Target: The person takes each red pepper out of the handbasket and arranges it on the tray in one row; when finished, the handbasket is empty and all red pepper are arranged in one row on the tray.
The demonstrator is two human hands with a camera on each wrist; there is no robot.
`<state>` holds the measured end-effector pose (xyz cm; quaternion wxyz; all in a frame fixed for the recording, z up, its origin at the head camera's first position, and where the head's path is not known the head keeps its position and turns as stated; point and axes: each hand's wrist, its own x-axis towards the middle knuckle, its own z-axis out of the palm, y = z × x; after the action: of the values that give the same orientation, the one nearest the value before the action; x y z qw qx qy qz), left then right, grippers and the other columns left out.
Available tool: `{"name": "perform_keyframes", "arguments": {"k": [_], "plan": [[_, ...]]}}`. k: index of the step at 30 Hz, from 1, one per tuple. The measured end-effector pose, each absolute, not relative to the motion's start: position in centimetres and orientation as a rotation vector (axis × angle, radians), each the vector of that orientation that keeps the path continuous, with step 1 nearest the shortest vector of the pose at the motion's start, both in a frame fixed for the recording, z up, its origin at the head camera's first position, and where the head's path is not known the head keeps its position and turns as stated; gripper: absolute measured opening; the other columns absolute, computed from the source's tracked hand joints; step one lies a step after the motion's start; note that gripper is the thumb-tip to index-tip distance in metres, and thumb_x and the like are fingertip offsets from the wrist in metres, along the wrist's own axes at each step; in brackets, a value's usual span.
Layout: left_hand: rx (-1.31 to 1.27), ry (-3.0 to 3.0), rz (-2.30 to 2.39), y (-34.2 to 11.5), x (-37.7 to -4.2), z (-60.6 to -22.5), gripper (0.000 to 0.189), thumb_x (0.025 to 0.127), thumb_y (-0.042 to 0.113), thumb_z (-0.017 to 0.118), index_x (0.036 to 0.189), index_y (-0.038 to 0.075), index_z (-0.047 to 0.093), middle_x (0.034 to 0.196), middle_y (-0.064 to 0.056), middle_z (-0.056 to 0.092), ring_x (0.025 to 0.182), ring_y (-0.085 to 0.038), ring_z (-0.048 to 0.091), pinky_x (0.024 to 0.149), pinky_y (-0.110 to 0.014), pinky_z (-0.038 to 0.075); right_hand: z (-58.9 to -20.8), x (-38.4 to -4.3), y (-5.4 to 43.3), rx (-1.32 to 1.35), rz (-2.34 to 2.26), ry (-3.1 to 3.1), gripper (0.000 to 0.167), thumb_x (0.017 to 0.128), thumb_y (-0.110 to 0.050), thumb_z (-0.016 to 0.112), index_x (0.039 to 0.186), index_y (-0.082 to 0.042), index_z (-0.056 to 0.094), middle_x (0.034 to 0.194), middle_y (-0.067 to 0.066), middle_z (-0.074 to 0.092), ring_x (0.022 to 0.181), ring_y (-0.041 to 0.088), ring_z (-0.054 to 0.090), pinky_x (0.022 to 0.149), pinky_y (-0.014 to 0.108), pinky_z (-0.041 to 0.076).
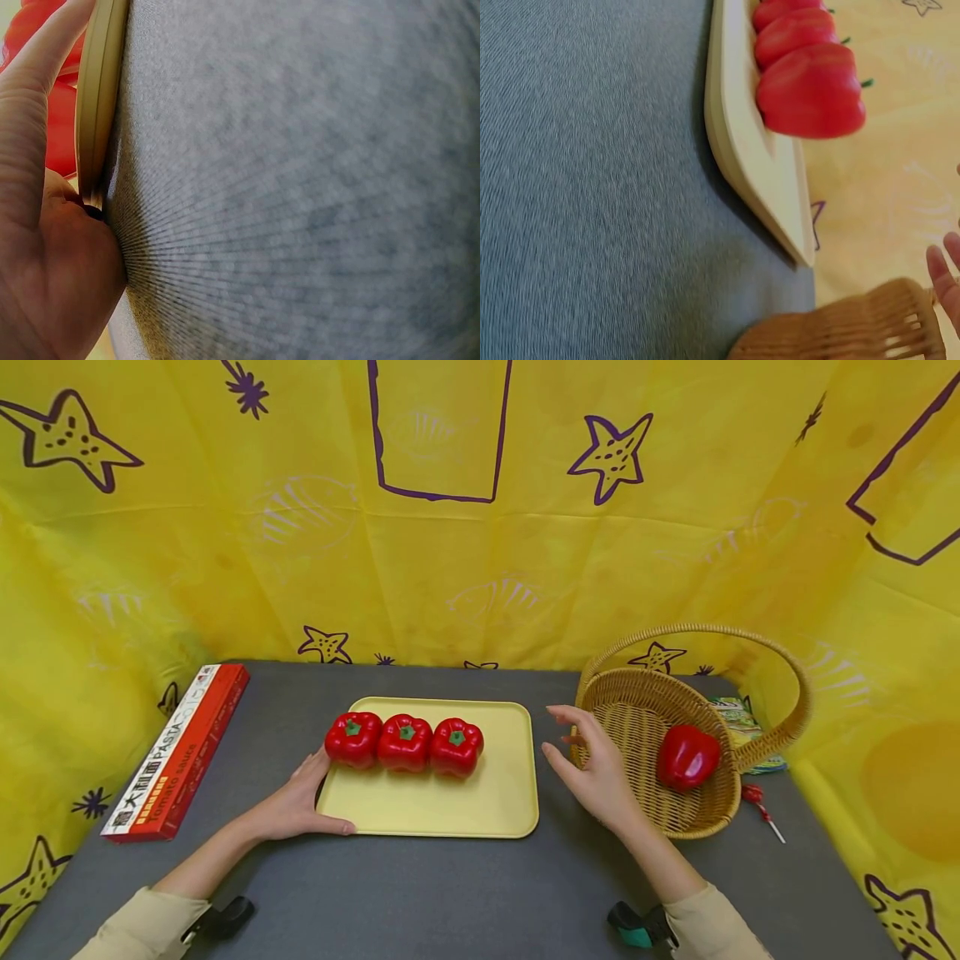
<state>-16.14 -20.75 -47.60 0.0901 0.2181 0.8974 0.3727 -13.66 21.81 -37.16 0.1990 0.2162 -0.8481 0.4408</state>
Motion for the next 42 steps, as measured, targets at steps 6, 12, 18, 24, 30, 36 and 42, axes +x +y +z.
{"name": "perform_keyframes", "arguments": {"k": [6,12,18,24,30,36,42], "plan": [[0.647,2.663,1.111,-20.8,-16.2,-47.5,0.128,0.065,0.05,0.085,0.157,0.013,0.005,0.161,-0.016,0.009,0.146,-0.04,-0.001,0.111,-0.063,0.001,-36.9,-13.6,22.8,0.562,1.228,-2.356,0.047,0.079,0.016,0.07,0.123,0.008,0.057,0.118,0.017,0.059,0.105,-0.004,0.051,0.084,0.009,0.045],[0.643,2.66,1.109,-20.7,-16.1,-47.5,0.128,0.065,0.05,0.086,0.157,0.012,0.004,0.161,-0.017,0.009,0.146,-0.041,-0.001,0.111,-0.064,0.0,-36.3,-13.3,23.7,0.5,1.215,-2.373,0.044,0.08,0.017,0.069,0.122,0.009,0.058,0.116,0.018,0.058,0.104,-0.005,0.051,0.083,0.007,0.044],[0.637,2.661,1.105,-20.7,-16.1,-47.5,0.128,0.065,0.051,0.085,0.157,0.012,0.004,0.161,-0.017,0.008,0.146,-0.041,-0.001,0.111,-0.064,0.0,-37.0,-13.7,25.5,0.381,1.177,-2.418,0.046,0.081,0.012,0.07,0.125,0.003,0.059,0.119,0.013,0.058,0.102,-0.004,0.049,0.083,0.005,0.041],[0.638,2.666,1.094,-20.7,-16.2,-47.6,0.128,0.066,0.051,0.085,0.157,0.011,0.004,0.16,-0.018,0.008,0.145,-0.042,-0.001,0.111,-0.065,0.001,-38.9,-14.9,28.5,0.306,1.136,-2.485,0.046,0.087,-0.003,0.072,0.13,-0.009,0.059,0.123,0.003,0.057,0.105,0.001,0.051,0.083,0.009,0.044],[0.651,2.67,1.101,-20.7,-16.2,-47.7,0.127,0.066,0.052,0.084,0.157,0.01,0.005,0.16,-0.02,0.009,0.145,-0.044,0.0,0.11,-0.066,0.001,-38.8,-15.2,29.9,0.267,1.077,-2.529,0.043,0.089,-0.009,0.072,0.129,-0.009,0.059,0.12,0.007,0.056,0.103,-0.002,0.049,0.079,0.005,0.043],[0.649,2.668,1.101,-20.7,-16.2,-47.6,0.129,0.065,0.051,0.085,0.157,0.01,0.005,0.16,-0.018,0.009,0.145,-0.042,0.0,0.111,-0.064,0.001,-38.3,-15.4,31.2,0.201,0.94,-2.61,0.041,0.089,-0.016,0.071,0.129,-0.01,0.06,0.118,0.015,0.058,0.098,0.004,0.052,0.071,0.008,0.041],[0.638,2.663,1.094,-20.7,-16.2,-47.5,0.129,0.065,0.051,0.085,0.157,0.01,0.004,0.16,-0.018,0.008,0.146,-0.041,-0.001,0.111,-0.064,0.001,-37.7,-15.9,32.6,0.172,0.804,-2.666,0.039,0.09,-0.016,0.069,0.126,-0.003,0.06,0.108,0.02,0.058,0.089,0.032,0.055,0.069,0.037,0.04]]}}
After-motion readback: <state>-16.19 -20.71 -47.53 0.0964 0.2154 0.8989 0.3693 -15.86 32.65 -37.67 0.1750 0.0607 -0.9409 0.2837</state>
